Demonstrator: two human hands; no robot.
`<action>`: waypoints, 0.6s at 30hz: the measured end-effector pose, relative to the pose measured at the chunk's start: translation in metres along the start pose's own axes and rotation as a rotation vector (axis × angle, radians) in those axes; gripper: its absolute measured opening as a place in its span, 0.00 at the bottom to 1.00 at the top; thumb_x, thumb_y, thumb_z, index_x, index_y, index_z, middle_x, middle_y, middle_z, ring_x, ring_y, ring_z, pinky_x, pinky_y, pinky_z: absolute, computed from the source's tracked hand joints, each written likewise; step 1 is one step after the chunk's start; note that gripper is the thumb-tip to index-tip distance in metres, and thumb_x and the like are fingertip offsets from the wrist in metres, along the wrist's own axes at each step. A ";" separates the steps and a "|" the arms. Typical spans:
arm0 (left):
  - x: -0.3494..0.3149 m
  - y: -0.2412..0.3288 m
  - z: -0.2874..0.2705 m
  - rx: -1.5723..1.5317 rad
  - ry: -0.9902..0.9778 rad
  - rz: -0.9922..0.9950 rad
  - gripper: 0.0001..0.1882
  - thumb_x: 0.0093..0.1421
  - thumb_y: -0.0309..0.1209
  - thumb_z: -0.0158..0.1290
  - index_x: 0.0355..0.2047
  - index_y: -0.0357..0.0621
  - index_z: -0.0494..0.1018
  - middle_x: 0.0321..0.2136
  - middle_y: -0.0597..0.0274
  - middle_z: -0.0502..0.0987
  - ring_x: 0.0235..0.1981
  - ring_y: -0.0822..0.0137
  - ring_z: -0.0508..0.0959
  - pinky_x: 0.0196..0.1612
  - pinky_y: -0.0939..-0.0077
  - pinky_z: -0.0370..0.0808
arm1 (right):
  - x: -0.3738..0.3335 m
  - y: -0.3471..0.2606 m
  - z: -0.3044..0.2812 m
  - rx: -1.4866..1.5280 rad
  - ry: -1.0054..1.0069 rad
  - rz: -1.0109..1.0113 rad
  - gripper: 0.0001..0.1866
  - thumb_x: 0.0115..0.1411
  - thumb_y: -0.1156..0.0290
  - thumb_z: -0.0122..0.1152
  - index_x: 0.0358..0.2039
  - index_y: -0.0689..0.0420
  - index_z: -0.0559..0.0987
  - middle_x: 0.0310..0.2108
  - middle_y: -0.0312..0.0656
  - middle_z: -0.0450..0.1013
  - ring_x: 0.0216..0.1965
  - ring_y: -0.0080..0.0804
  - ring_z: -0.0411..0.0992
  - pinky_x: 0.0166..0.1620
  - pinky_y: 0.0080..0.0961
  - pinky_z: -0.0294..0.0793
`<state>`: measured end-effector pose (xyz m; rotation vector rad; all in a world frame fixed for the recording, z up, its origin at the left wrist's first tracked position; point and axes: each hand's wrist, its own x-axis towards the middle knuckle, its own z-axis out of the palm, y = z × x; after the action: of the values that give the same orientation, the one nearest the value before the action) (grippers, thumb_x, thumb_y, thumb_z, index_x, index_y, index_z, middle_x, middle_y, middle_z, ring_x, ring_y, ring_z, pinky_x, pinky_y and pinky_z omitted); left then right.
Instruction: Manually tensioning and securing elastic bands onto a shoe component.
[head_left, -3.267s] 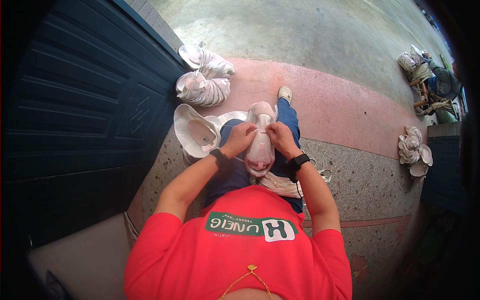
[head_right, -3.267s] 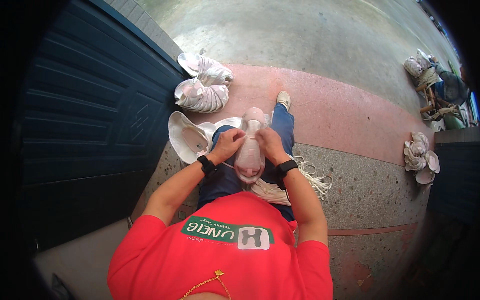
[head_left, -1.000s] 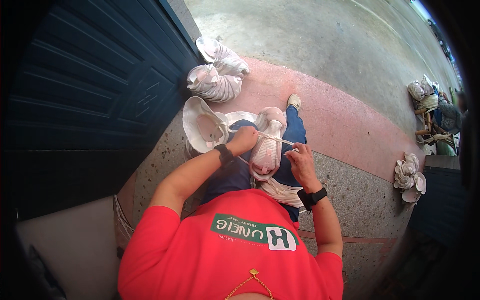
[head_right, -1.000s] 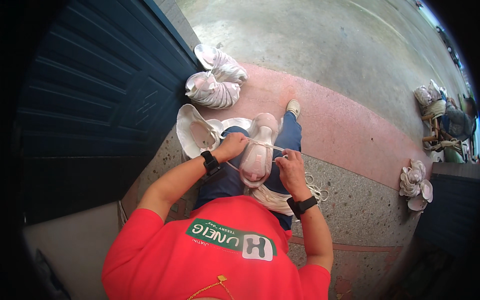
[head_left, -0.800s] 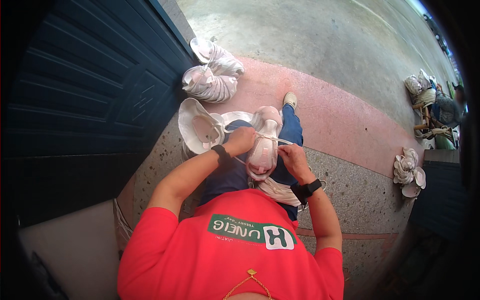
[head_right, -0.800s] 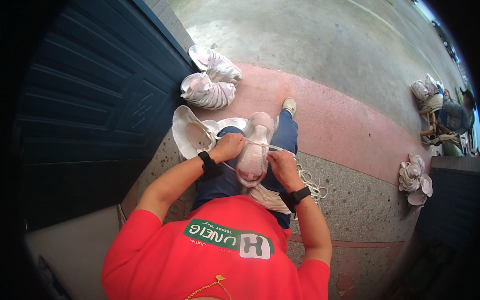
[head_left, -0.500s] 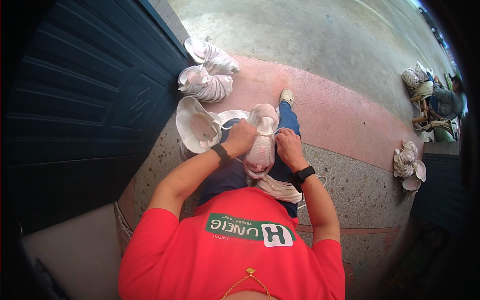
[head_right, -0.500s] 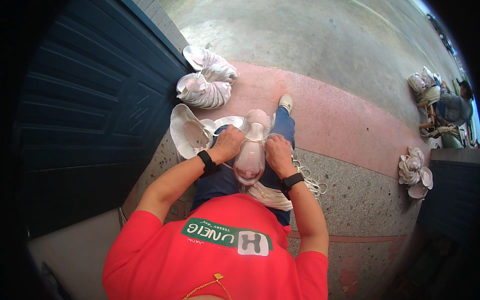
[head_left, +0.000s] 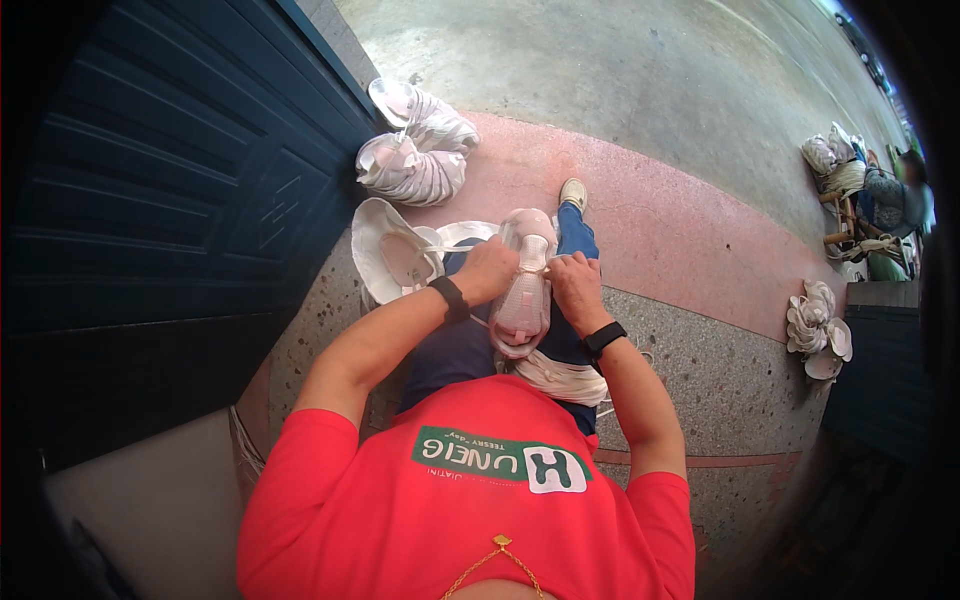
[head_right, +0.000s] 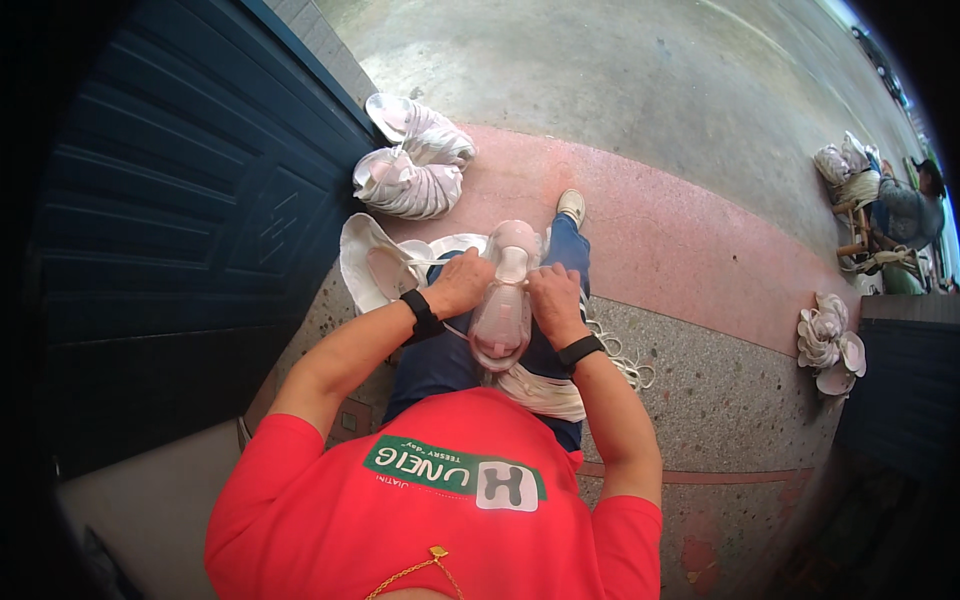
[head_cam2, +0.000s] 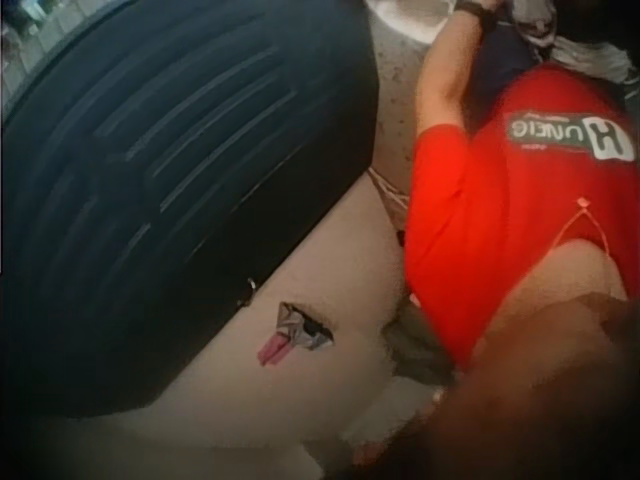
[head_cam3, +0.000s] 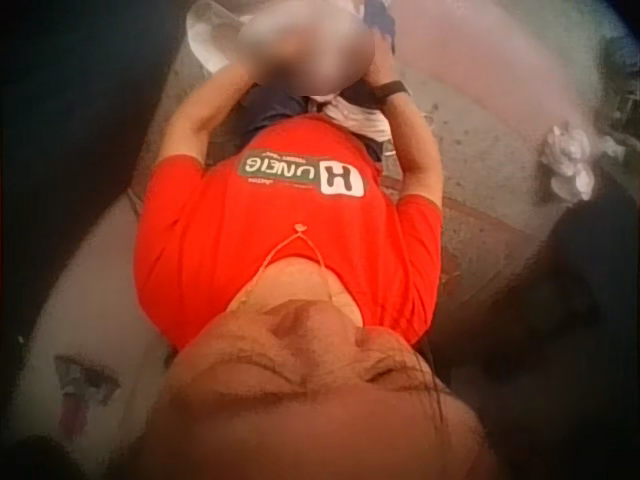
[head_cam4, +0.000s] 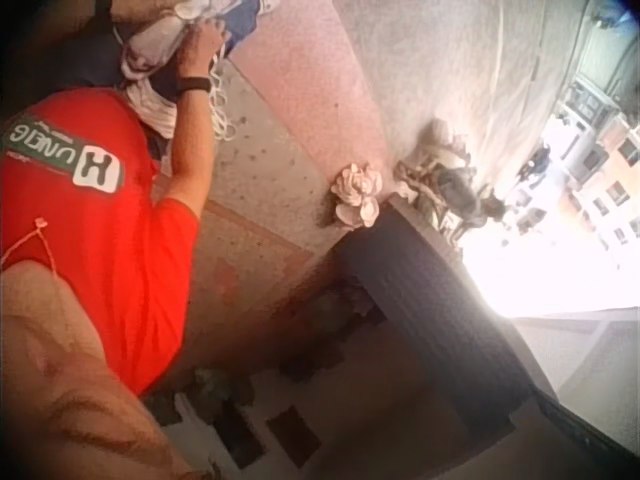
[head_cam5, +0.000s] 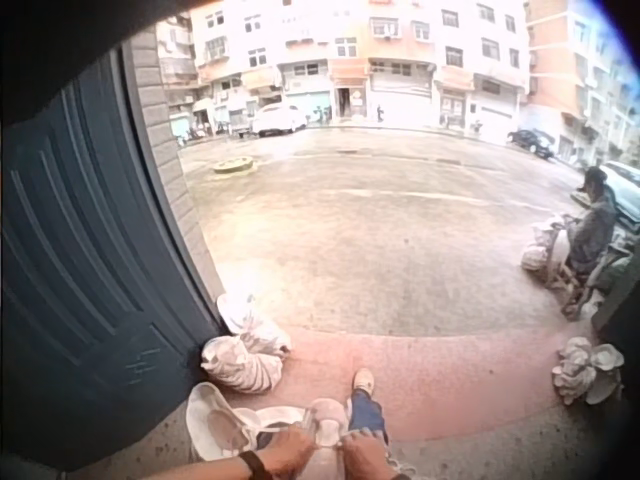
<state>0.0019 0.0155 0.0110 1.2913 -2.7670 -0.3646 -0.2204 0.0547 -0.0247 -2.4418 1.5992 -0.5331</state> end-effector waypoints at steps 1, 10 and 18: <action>0.000 0.005 -0.003 0.048 -0.015 0.031 0.06 0.54 0.29 0.55 0.25 0.41 0.80 0.28 0.53 0.81 0.38 0.52 0.79 0.39 0.59 0.78 | -0.003 -0.001 0.000 -0.009 0.011 0.022 0.04 0.57 0.68 0.62 0.27 0.51 0.82 0.28 0.37 0.76 0.38 0.37 0.73 0.44 0.40 0.66; 0.003 0.011 0.000 0.148 -0.020 0.068 0.07 0.54 0.32 0.57 0.26 0.43 0.81 0.27 0.57 0.81 0.39 0.56 0.78 0.37 0.63 0.75 | -0.014 -0.010 -0.006 -0.068 -0.089 0.041 0.10 0.59 0.61 0.64 0.30 0.53 0.83 0.32 0.41 0.77 0.42 0.41 0.72 0.45 0.42 0.67; -0.027 0.030 0.009 0.105 0.229 -0.121 0.10 0.59 0.36 0.58 0.26 0.44 0.78 0.27 0.57 0.80 0.40 0.53 0.77 0.39 0.55 0.74 | -0.008 -0.028 -0.015 -0.234 -0.257 0.155 0.10 0.61 0.64 0.60 0.35 0.57 0.82 0.38 0.45 0.76 0.48 0.44 0.71 0.47 0.45 0.67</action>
<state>-0.0048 0.0562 0.0105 1.4285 -2.5555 -0.0713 -0.2055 0.0745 -0.0029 -2.3936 1.8019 -0.0053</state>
